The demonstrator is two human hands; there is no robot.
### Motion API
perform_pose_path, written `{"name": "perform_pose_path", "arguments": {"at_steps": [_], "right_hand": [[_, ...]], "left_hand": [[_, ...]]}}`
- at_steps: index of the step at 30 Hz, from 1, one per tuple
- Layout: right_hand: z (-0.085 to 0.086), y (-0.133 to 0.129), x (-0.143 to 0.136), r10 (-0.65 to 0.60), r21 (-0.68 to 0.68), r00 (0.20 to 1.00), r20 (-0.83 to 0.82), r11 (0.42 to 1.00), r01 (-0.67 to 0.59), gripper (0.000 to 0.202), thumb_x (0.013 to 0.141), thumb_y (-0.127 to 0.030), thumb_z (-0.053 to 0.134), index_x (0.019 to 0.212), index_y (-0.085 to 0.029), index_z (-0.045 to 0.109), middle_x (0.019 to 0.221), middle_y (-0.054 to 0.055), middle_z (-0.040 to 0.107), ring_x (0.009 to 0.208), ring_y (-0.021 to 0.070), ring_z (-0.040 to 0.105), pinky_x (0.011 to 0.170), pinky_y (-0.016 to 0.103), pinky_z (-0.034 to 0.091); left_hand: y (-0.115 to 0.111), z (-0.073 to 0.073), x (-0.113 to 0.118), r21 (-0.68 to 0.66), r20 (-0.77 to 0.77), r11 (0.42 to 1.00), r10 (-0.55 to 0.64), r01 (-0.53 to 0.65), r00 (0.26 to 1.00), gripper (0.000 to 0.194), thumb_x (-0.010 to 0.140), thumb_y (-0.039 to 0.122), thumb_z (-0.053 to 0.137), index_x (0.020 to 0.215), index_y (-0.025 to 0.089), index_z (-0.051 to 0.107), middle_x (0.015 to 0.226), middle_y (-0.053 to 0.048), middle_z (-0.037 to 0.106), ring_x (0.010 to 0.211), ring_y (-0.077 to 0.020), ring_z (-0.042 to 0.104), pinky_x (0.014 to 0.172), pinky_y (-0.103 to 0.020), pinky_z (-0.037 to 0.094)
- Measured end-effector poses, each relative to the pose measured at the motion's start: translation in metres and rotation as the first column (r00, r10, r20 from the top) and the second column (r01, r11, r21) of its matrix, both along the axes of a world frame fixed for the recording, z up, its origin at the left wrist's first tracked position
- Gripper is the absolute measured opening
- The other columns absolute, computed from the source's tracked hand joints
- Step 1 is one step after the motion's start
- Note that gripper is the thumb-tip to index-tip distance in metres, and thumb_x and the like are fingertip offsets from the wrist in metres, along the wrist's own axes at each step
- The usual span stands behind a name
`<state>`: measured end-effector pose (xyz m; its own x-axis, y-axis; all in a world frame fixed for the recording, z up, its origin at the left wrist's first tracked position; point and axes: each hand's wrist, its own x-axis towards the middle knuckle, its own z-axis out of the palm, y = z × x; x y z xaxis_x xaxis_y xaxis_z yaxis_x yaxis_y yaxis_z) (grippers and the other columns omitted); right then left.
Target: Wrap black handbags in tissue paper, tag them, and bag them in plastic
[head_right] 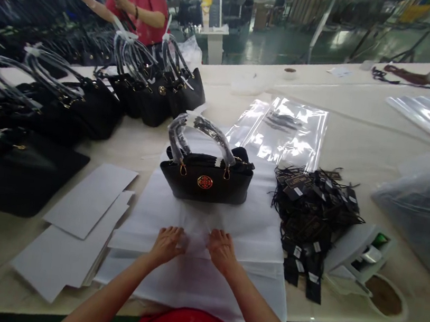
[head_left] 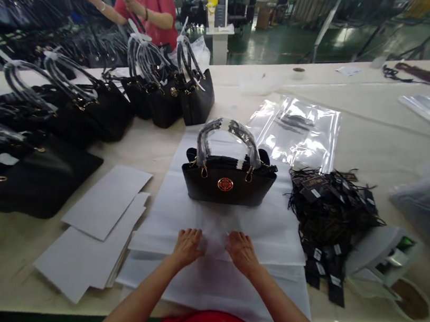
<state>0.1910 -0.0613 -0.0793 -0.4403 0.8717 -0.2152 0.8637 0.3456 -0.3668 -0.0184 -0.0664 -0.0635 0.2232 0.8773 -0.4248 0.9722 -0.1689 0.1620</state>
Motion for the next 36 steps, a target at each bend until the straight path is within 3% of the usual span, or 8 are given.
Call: {"name": "perform_pose_path", "arguments": {"at_steps": [3,9,16,22,27,30,33,36], "right_hand": [[-0.002,-0.002,-0.002,-0.013,-0.009,1.0,-0.01,1.0,0.012,0.013,0.085,-0.02,0.055,0.094,-0.02,0.064,0.106,0.008,0.063,0.099,0.0221,0.054,0.083,0.034,0.04],[-0.021,-0.022,0.012,0.056,0.169,0.992,-0.116,0.985,-0.036,0.052,0.076,-0.034,0.068,0.123,-0.019,0.053,0.128,0.014,0.052,0.118,0.029,0.044,0.097,0.045,0.035],[-0.032,-0.029,0.025,0.225,0.385,0.955,-0.194,0.913,-0.137,0.026,0.085,-0.005,0.043,0.096,-0.018,0.063,0.094,0.009,0.066,0.09,0.0194,0.056,0.081,0.034,0.042],[-0.01,-0.02,0.02,0.223,0.362,0.942,-0.249,0.924,-0.123,0.024,0.085,-0.005,0.041,0.08,-0.018,0.061,0.081,0.006,0.064,0.075,0.017,0.054,0.069,0.029,0.041],[-0.002,-0.025,0.021,0.253,0.405,0.928,-0.272,0.905,-0.128,0.026,0.088,-0.007,0.039,0.077,-0.018,0.059,0.076,0.005,0.063,0.071,0.0166,0.054,0.067,0.028,0.041],[0.002,-0.025,0.02,0.215,0.462,0.925,-0.313,0.885,-0.049,0.025,0.091,-0.01,0.038,0.081,-0.017,0.06,0.076,0.005,0.064,0.073,0.0164,0.056,0.068,0.028,0.042],[0.011,-0.015,0.018,0.166,0.509,0.932,-0.321,0.86,0.022,0.023,0.093,-0.013,0.04,0.086,-0.017,0.061,0.077,0.005,0.066,0.073,0.0164,0.058,0.07,0.028,0.043],[0.023,0.007,0.016,0.103,0.537,0.94,-0.325,0.838,0.094,0.023,0.094,-0.019,0.041,0.088,-0.017,0.063,0.077,0.006,0.068,0.07,0.0166,0.06,0.069,0.029,0.044]], "left_hand": [[0.005,0.002,-0.004,-0.018,-0.001,0.999,-0.028,0.028,1.0,0.043,0.07,0.032,0.071,0.108,0.019,0.057,0.113,-0.01,0.06,0.108,-0.0276,0.053,0.088,-0.04,0.041],[-0.009,-0.006,-0.022,-0.068,0.009,0.994,-0.086,0.087,0.996,0.103,0.054,0.04,0.082,0.14,0.018,0.03,0.149,-0.021,0.023,0.137,-0.0377,0.02,0.106,-0.058,0.021],[-0.028,-0.019,-0.054,0.053,0.024,0.978,-0.203,0.202,0.979,0.045,0.086,0.022,0.051,0.131,0.016,0.045,0.137,-0.017,0.046,0.13,-0.0266,0.039,0.106,-0.046,0.03],[-0.015,-0.011,-0.055,0.14,0.036,0.96,-0.251,0.243,0.967,0.082,0.07,0.049,0.07,0.134,0.011,0.037,0.135,-0.024,0.044,0.123,-0.0356,0.043,0.096,-0.051,0.036],[-0.01,-0.01,-0.056,0.19,0.042,0.934,-0.317,0.304,0.948,0.024,0.08,0.012,0.055,0.103,0.016,0.06,0.093,-0.009,0.065,0.085,-0.0225,0.06,0.077,-0.037,0.042],[-0.007,-0.009,-0.059,0.253,0.049,0.92,-0.322,0.3,0.945,0.02,0.08,0.004,0.046,0.081,0.018,0.061,0.077,-0.005,0.064,0.073,-0.0185,0.058,0.074,-0.034,0.042],[0.003,0.0,-0.061,0.358,0.059,0.908,-0.257,0.22,0.965,0.023,0.084,0.005,0.042,0.087,0.017,0.061,0.083,-0.007,0.065,0.081,-0.0198,0.059,0.08,-0.038,0.041],[0.01,0.017,-0.058,0.484,0.105,0.872,-0.143,0.075,0.984,0.028,0.088,0.011,0.041,0.112,0.013,0.055,0.113,-0.016,0.06,0.112,-0.0268,0.051,0.096,-0.049,0.033]]}}
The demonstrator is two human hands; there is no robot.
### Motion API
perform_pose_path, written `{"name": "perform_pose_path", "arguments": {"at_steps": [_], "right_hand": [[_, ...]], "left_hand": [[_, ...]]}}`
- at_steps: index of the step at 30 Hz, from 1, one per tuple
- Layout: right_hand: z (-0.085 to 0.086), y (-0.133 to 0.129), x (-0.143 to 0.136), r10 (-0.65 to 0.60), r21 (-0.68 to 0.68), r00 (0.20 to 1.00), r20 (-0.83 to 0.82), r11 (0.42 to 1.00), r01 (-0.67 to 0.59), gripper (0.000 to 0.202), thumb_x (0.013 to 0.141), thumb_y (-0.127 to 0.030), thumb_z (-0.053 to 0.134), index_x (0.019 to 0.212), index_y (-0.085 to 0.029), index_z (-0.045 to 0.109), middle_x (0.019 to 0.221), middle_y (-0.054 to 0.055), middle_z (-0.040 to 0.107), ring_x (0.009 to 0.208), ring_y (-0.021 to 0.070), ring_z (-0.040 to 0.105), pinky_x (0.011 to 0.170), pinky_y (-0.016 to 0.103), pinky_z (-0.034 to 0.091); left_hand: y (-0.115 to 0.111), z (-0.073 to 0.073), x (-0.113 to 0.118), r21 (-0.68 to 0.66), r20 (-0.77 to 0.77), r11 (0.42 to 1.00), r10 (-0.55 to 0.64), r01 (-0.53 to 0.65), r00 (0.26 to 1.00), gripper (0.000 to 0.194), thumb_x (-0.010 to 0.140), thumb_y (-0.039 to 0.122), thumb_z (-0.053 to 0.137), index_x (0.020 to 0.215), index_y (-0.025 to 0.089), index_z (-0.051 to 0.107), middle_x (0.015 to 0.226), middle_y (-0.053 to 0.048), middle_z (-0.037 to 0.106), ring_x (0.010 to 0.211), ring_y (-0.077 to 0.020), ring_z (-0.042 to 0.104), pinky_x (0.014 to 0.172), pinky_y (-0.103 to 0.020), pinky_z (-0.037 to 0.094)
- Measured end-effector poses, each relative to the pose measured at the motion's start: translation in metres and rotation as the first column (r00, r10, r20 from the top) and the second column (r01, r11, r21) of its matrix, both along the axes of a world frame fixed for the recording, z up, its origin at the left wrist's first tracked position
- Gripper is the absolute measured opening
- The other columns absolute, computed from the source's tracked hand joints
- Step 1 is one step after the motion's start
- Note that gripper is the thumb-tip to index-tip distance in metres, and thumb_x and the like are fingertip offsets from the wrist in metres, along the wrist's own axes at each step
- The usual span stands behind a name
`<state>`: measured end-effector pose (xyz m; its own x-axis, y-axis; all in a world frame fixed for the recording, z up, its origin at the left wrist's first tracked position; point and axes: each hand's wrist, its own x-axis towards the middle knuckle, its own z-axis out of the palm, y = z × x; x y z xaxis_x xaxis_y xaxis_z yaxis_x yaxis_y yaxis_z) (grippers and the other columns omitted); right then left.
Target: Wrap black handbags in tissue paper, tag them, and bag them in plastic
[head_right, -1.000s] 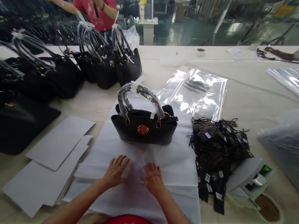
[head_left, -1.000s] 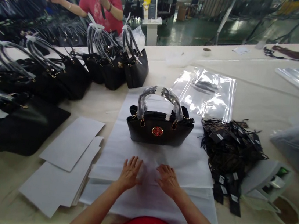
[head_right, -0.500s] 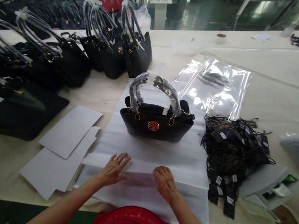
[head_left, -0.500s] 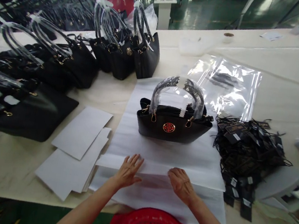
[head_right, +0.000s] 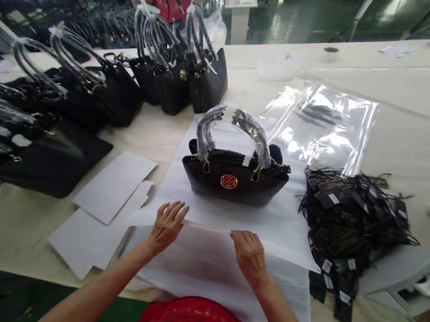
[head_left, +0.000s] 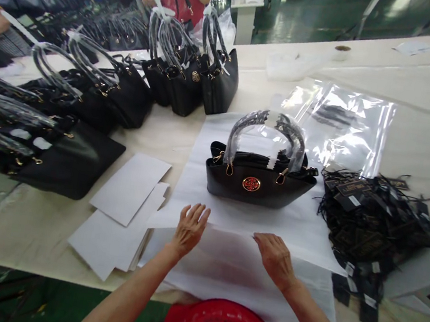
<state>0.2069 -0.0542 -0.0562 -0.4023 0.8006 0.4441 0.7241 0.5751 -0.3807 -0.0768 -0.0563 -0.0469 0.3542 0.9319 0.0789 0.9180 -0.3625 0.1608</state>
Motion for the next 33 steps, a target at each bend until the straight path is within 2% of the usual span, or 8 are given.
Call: {"name": "perform_pose_path", "arguments": {"at_steps": [2,5,7,11,16,22,26,33], "right_hand": [[0.008,0.019,0.0,-0.045,-0.017,0.999,-0.014,0.999,0.045,0.027,0.095,-0.025,0.039,0.087,-0.017,0.064,0.078,0.007,0.069,0.069,0.0168,0.062,0.068,0.028,0.046],[0.018,0.047,0.002,-0.086,-0.111,0.996,-0.031,0.99,0.082,0.034,0.096,-0.031,0.035,0.087,-0.018,0.065,0.082,0.007,0.07,0.073,0.0174,0.064,0.071,0.028,0.048],[0.023,0.061,0.004,-0.105,-0.201,0.994,-0.026,0.975,0.098,0.033,0.095,-0.032,0.036,0.088,-0.02,0.066,0.084,0.006,0.071,0.076,0.0177,0.065,0.071,0.029,0.049],[0.03,0.079,0.006,-0.126,-0.327,0.992,0.017,0.937,0.125,0.028,0.092,-0.033,0.04,0.085,-0.023,0.065,0.081,0.003,0.071,0.072,0.0177,0.065,0.066,0.027,0.048],[0.034,0.094,0.006,-0.141,-0.325,0.986,0.089,0.931,0.163,0.026,0.092,-0.031,0.041,0.084,-0.023,0.064,0.078,0.001,0.07,0.069,0.0169,0.064,0.061,0.026,0.045],[0.059,0.059,-0.008,-0.042,0.066,0.995,0.09,0.997,0.036,0.026,0.092,-0.031,0.046,0.104,-0.014,0.061,0.097,0.013,0.065,0.094,0.0239,0.058,0.085,0.038,0.042],[0.07,0.0,-0.025,0.194,0.083,0.977,0.093,0.976,-0.202,0.032,0.086,-0.033,0.054,0.113,-0.016,0.057,0.104,0.013,0.063,0.101,0.0254,0.054,0.092,0.042,0.037],[0.062,-0.044,-0.033,0.117,0.148,0.991,0.072,0.981,-0.127,0.037,0.08,-0.005,0.042,0.113,-0.016,0.054,0.093,0.009,0.064,0.09,0.0208,0.057,0.087,0.037,0.04]], "left_hand": [[-0.003,0.01,0.008,-0.039,0.237,0.991,0.134,-0.128,0.962,0.027,0.089,0.02,0.046,0.114,0.015,0.055,0.12,-0.016,0.057,0.121,-0.0282,0.045,0.103,-0.051,0.028],[-0.013,0.012,0.029,-0.432,0.622,0.858,0.508,-0.28,0.596,0.018,0.079,0.032,0.063,0.092,0.02,0.062,0.104,-0.01,0.062,0.114,-0.0262,0.05,0.103,-0.046,0.031],[-0.012,0.003,0.047,-0.636,0.625,0.716,0.697,-0.29,0.352,0.025,0.071,0.038,0.071,0.083,0.019,0.06,0.091,-0.009,0.062,0.099,-0.0255,0.058,0.093,-0.044,0.042],[0.017,-0.018,0.071,-0.803,0.555,0.544,0.832,-0.242,0.028,0.039,0.07,0.05,0.068,0.077,0.016,0.053,0.071,-0.004,0.058,0.063,-0.0168,0.061,0.059,-0.032,0.051],[0.041,-0.015,0.079,-0.876,0.479,0.471,0.822,-0.105,-0.309,0.043,0.056,0.047,0.078,0.067,0.015,0.052,0.059,0.001,0.056,0.045,-0.0072,0.05,0.045,-0.021,0.039],[0.0,0.024,0.085,-0.884,0.413,0.467,0.769,-0.012,-0.488,0.046,0.035,0.041,0.085,0.057,0.014,0.055,0.051,0.0,0.058,0.039,-0.0063,0.046,0.04,-0.019,0.03],[-0.026,0.056,0.089,-0.89,0.377,0.456,0.749,0.01,-0.545,0.045,0.034,0.039,0.085,0.057,0.014,0.055,0.048,0.001,0.056,0.038,-0.0063,0.045,0.04,-0.019,0.029],[-0.05,0.094,0.101,-0.894,0.343,0.446,0.746,0.046,-0.57,0.041,0.037,0.038,0.084,0.056,0.013,0.058,0.049,-0.001,0.058,0.037,-0.0087,0.048,0.039,-0.021,0.029]]}}
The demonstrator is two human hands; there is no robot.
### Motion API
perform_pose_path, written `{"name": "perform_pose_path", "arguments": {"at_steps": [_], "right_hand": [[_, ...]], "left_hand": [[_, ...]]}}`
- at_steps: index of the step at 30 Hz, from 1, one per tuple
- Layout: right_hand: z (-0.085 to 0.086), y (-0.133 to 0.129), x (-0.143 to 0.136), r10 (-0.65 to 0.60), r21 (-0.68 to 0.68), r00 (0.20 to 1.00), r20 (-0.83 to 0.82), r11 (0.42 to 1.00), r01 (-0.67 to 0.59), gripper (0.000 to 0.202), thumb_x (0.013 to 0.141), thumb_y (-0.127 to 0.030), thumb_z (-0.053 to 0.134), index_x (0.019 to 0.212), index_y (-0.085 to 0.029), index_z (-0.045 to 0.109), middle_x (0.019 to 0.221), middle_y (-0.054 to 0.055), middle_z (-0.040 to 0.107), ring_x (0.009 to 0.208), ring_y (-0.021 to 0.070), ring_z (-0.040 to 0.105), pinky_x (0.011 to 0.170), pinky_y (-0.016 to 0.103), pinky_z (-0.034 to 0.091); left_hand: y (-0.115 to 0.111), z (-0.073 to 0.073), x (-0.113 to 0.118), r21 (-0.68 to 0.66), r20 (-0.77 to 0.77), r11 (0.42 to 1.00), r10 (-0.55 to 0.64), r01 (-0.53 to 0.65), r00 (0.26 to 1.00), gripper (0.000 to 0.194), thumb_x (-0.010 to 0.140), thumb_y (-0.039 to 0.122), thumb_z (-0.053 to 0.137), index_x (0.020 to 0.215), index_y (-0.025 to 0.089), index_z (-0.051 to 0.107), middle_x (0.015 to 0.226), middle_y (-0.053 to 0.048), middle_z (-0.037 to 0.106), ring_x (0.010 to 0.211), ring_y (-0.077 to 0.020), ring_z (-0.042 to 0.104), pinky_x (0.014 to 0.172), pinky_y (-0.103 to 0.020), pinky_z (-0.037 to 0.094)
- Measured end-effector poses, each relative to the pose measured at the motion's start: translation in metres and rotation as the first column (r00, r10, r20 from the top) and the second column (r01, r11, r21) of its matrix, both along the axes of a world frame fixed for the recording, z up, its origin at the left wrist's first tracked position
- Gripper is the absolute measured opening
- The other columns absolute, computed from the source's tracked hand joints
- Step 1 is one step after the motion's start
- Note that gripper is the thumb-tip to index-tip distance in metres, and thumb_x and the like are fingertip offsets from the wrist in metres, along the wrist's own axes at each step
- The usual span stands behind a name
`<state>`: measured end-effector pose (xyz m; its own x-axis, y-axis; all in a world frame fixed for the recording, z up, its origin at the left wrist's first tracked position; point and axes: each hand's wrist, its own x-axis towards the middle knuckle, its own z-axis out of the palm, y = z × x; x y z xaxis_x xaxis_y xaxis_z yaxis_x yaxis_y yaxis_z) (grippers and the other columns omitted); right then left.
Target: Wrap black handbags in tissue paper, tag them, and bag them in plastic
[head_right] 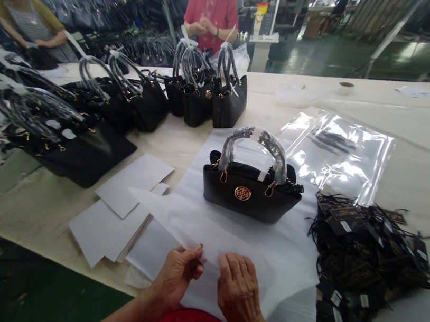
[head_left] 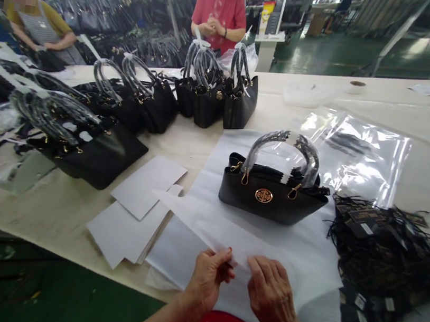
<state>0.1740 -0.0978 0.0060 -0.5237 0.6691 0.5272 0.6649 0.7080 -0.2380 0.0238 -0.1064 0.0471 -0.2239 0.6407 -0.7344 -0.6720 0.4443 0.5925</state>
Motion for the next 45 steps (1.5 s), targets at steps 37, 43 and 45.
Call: {"name": "perform_pose_path", "arguments": {"at_steps": [37,43,45], "right_hand": [[0.116,0.244,0.005,-0.291,-0.371,0.873,-0.391,0.918,0.139,0.032,0.082,-0.051,0.05,0.07,-0.021,0.048,0.054,-0.004,0.048,0.05,0.0117,0.042,0.051,0.025,0.039],[0.123,0.197,0.017,-0.268,-0.485,0.768,-0.582,0.872,-0.063,0.036,0.082,-0.053,0.047,0.067,-0.021,0.043,0.054,-0.005,0.042,0.049,0.0094,0.038,0.047,0.022,0.036],[0.128,0.172,0.024,-0.254,-0.518,0.755,-0.605,0.846,-0.13,0.038,0.083,-0.055,0.047,0.066,-0.02,0.042,0.054,-0.006,0.04,0.049,0.0087,0.036,0.046,0.021,0.034]], "left_hand": [[0.238,-0.002,0.022,-0.374,-0.842,0.358,0.256,0.856,-0.475,0.075,0.062,0.049,0.076,0.115,0.004,0.047,0.114,-0.022,0.054,0.109,-0.0372,0.049,0.095,-0.052,0.038],[0.213,0.009,0.012,-0.371,-0.856,0.314,0.25,0.874,-0.453,0.059,0.055,0.05,0.081,0.091,0.014,0.052,0.092,-0.011,0.059,0.087,-0.0289,0.055,0.079,-0.044,0.044],[0.193,0.006,0.007,-0.35,-0.879,0.284,0.23,0.892,-0.418,0.057,0.055,0.047,0.082,0.092,0.015,0.051,0.093,-0.009,0.059,0.086,-0.0266,0.056,0.077,-0.04,0.046]]}}
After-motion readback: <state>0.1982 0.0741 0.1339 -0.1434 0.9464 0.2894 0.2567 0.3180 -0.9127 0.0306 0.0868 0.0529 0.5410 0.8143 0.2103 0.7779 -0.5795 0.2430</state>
